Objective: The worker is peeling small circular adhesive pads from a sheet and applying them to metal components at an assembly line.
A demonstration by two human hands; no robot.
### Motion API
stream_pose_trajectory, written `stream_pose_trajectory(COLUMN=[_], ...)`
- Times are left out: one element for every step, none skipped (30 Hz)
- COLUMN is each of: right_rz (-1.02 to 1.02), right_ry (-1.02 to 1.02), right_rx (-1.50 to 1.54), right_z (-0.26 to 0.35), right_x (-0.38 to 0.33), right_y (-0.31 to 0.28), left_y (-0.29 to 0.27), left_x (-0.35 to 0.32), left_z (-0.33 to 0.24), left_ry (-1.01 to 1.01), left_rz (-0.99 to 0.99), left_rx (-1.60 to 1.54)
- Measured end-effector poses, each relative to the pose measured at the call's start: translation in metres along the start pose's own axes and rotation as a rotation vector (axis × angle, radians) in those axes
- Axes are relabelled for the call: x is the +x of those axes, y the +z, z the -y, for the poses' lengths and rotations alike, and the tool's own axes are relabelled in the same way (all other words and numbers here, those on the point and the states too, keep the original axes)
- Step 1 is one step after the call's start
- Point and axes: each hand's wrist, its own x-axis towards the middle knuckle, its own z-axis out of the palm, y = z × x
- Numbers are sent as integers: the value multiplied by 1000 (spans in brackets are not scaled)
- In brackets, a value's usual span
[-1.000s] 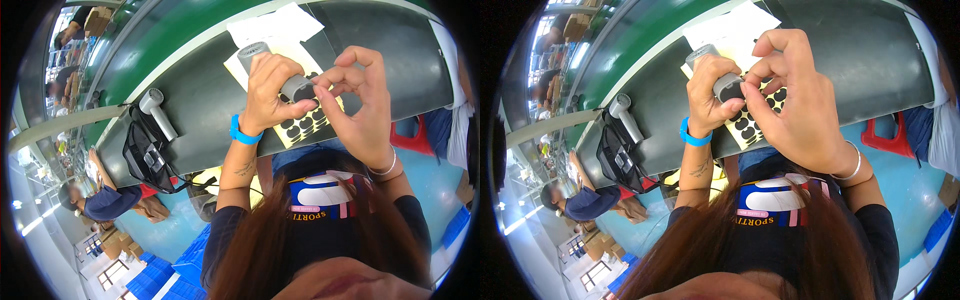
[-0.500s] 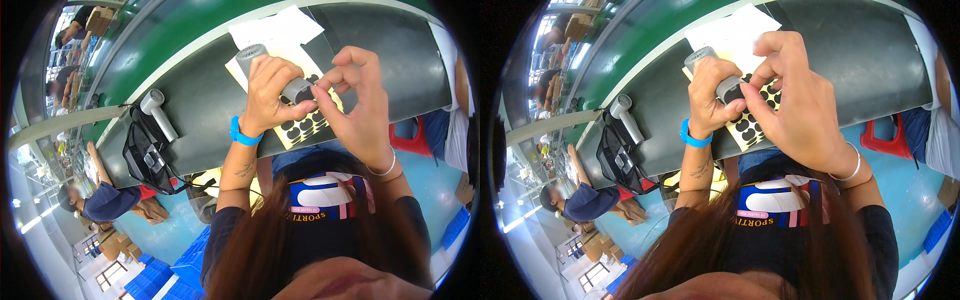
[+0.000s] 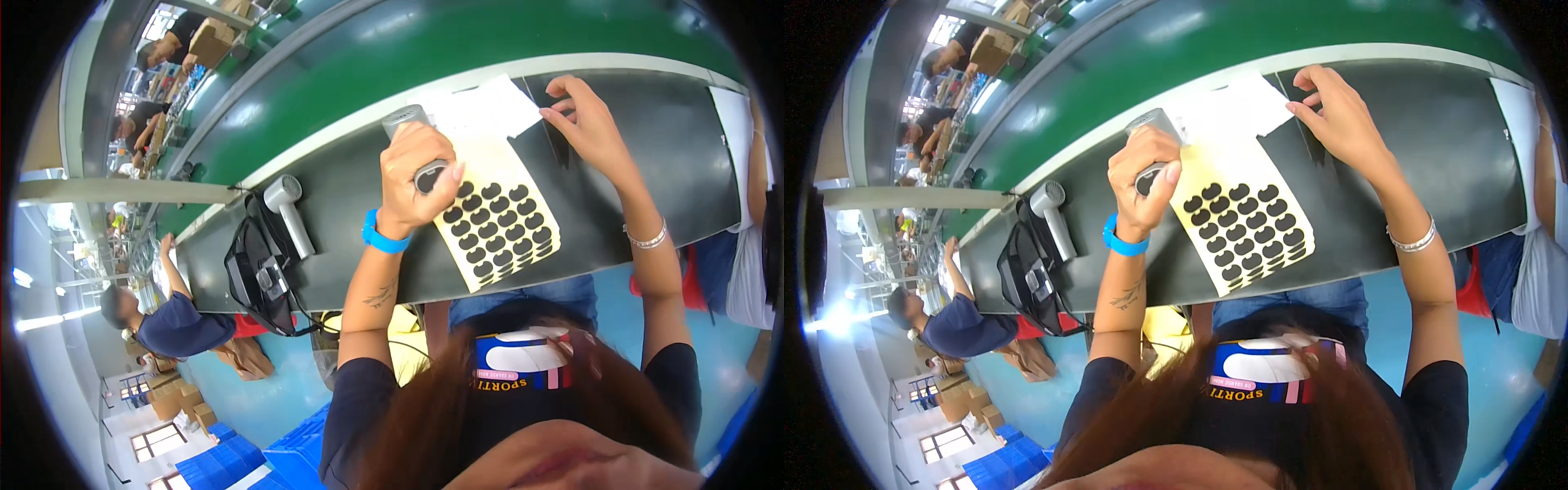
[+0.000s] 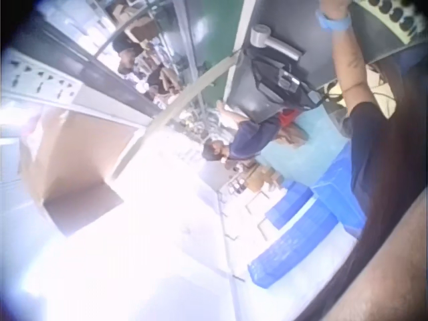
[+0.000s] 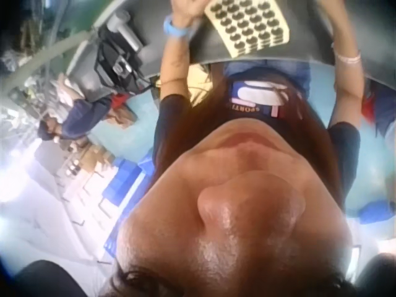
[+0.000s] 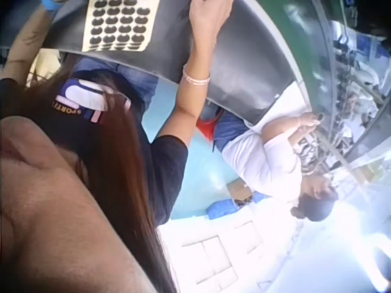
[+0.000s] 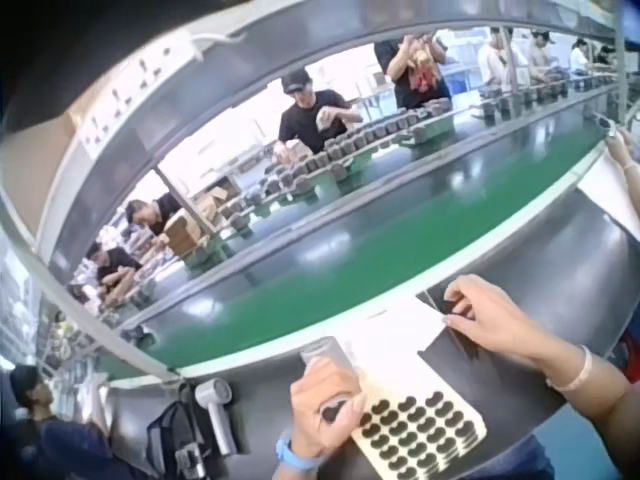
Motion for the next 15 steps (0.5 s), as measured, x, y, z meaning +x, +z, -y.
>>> stream_pose_trajectory(right_rz=[8,-8,-33,-53,-86,-101,-96,-94,-114,-114,-109,-103,-102,-98,-99], right_ry=[-1,-1,-9,-12,-24,-23,-49,-84,-103,-110,-108,-105,-101,-96,-90], right_rx=[-12,-11,-38,-64,-72,-67,-53,-41,-22,-34,-4,26,37,54,62], right_z=[-11,-23,-36,-49,-53,-55,-57,-58,-61,-64,-63,-61,-62,-61,-60], right_x=[7,11,14,15,14,13,11,10,7,6,6,5,4,5,6], right_y=[3,4,4,6,9,10,10,10,13,13,13,15,13,14,16], left_y=[-3,-2,0,4,6,9,14,17,18,23,21,20,22,20,17], left_x=[6,14,25,34,43,53,60,70,80,91,100,110,120,127,132], left_z=[6,14,23,35,49,66,87,104,121,139,152,164,178,187,195], left_ry=[4,16,35,50,60,124,185,200,307,423,404,422,470,510,481], left_rz=[19,61,111,162,171,263,353,356,464,567,702,698,739,785,857], left_rx=[57,121,202,282,287,398,501,500,584,660,734,732,739,755,786])
